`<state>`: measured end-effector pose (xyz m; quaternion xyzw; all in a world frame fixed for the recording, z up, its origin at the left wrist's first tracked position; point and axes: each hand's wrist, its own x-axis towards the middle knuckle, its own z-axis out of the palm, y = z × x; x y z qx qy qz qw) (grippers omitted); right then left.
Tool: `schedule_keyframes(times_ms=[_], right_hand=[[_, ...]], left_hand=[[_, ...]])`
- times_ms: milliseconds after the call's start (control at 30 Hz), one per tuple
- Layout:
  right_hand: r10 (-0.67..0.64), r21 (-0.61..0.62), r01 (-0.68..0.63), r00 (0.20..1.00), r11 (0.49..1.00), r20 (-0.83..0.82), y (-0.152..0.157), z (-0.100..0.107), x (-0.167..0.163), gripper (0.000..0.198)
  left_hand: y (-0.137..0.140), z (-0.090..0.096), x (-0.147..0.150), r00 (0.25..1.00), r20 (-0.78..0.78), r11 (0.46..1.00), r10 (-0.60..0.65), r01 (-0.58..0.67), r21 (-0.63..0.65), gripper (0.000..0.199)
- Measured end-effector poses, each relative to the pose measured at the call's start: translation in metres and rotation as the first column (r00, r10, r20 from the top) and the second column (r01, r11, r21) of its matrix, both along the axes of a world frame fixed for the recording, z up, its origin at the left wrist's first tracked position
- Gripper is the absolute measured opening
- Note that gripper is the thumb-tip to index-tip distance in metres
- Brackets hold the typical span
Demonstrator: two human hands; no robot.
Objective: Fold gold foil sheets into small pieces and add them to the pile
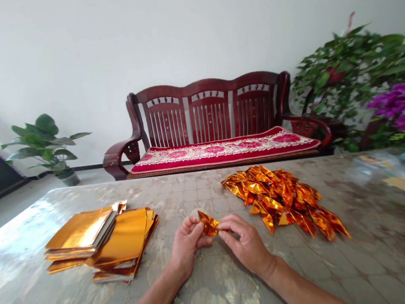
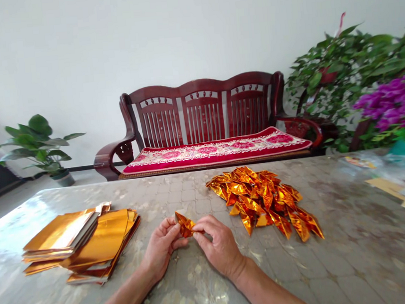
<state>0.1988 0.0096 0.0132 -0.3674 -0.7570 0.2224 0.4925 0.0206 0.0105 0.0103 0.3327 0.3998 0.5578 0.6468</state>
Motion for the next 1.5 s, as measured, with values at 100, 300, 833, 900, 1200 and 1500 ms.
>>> schedule_keyframes(times_ms=[100,300,833,900,1200,1500], right_hand=[[-0.010,-0.052,0.009,0.999,0.999,-0.036,0.001,-0.001,0.000,0.012],[-0.029,-0.108,0.022,0.998,0.994,-0.062,0.003,-0.002,-0.001,0.013],[-0.035,-0.020,0.036,0.998,0.999,0.047,0.005,-0.006,0.002,0.017],[-0.052,-0.005,0.052,0.996,0.999,0.079,0.006,-0.007,0.005,0.017],[-0.076,0.077,0.065,0.986,0.995,0.148,0.015,-0.012,0.016,0.022],[-0.028,0.051,0.021,0.991,0.998,0.132,0.015,-0.012,0.017,0.021]], left_hand=[[-0.001,0.001,0.001,1.000,-0.005,1.000,-0.013,0.013,0.007,0.046],[-0.001,0.004,0.003,1.000,-0.027,1.000,-0.005,0.006,0.009,0.051],[0.002,-0.007,-0.008,0.915,-0.323,0.936,0.244,-0.135,0.324,0.035],[0.003,-0.011,-0.012,0.885,-0.383,0.928,0.265,-0.126,0.351,0.030],[0.004,-0.014,-0.021,0.665,-0.673,0.805,0.323,0.180,0.565,0.018],[0.003,-0.012,-0.023,0.557,-0.760,0.773,0.336,0.298,0.560,0.021]])
